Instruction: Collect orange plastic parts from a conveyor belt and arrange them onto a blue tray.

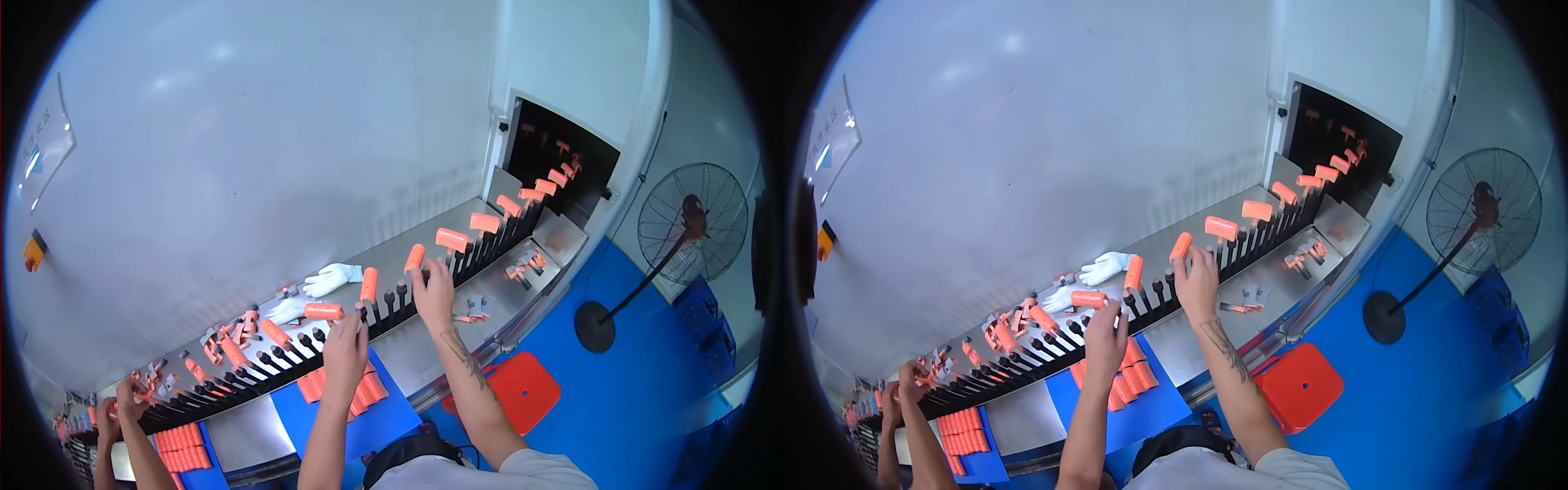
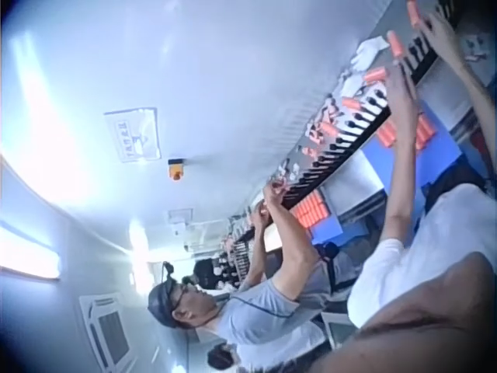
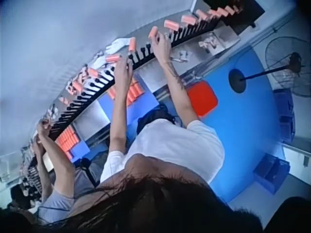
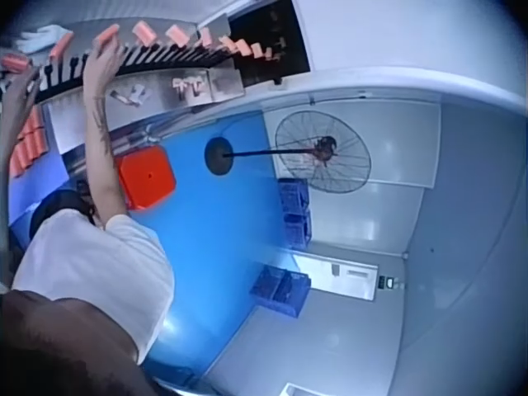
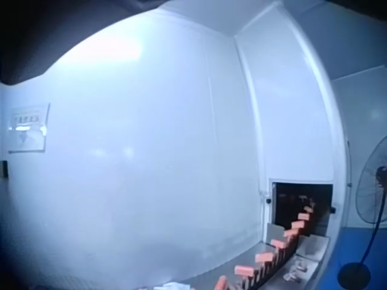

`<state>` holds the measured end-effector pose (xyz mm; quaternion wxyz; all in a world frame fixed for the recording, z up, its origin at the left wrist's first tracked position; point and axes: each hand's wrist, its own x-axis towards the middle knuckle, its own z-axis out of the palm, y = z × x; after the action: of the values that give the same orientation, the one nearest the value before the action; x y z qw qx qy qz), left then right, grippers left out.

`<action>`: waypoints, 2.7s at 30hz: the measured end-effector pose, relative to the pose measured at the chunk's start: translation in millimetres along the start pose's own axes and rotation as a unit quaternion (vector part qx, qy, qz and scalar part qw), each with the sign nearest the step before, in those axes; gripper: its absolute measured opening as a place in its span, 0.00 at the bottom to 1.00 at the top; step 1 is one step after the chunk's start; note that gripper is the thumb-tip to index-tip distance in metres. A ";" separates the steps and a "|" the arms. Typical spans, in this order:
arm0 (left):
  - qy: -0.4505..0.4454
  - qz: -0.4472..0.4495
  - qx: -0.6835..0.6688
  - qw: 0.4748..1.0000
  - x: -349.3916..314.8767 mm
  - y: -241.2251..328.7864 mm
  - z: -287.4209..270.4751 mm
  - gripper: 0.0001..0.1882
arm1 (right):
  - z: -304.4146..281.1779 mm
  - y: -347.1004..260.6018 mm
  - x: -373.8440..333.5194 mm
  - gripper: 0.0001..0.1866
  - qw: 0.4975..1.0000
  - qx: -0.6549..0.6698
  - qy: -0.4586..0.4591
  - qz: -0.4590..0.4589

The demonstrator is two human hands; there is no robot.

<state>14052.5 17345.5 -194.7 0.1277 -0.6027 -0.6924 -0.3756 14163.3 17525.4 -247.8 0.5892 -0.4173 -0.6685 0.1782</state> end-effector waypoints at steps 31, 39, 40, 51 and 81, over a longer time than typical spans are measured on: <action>-0.111 -0.204 0.084 0.969 -149.0 31.3 74.1 0.22 | -106.5 65.3 -156.3 0.13 0.903 0.079 -0.363 -0.215; -0.037 -0.363 -0.109 0.925 -144.6 69.2 163.5 0.36 | -124.2 134.0 -122.3 0.17 0.894 0.050 -0.381 -0.232; -0.037 -0.362 -0.111 0.925 -141.3 71.7 171.7 0.36 | -127.6 139.9 -114.3 0.17 0.893 0.049 -0.381 -0.233; -0.068 -0.313 0.014 0.947 -71.9 137.8 246.9 0.50 | -156.8 269.6 -6.5 0.58 0.928 0.000 -0.360 -0.097; -0.194 -0.015 0.141 0.971 311.3 280.4 435.9 0.16 | -225.8 411.6 389.3 0.17 0.945 0.081 -0.316 -0.003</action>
<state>14358.6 17866.8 -194.7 0.0696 -0.6296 -0.7588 -0.1517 14534.5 18009.2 -244.8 0.3805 -0.2881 -0.8048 0.3527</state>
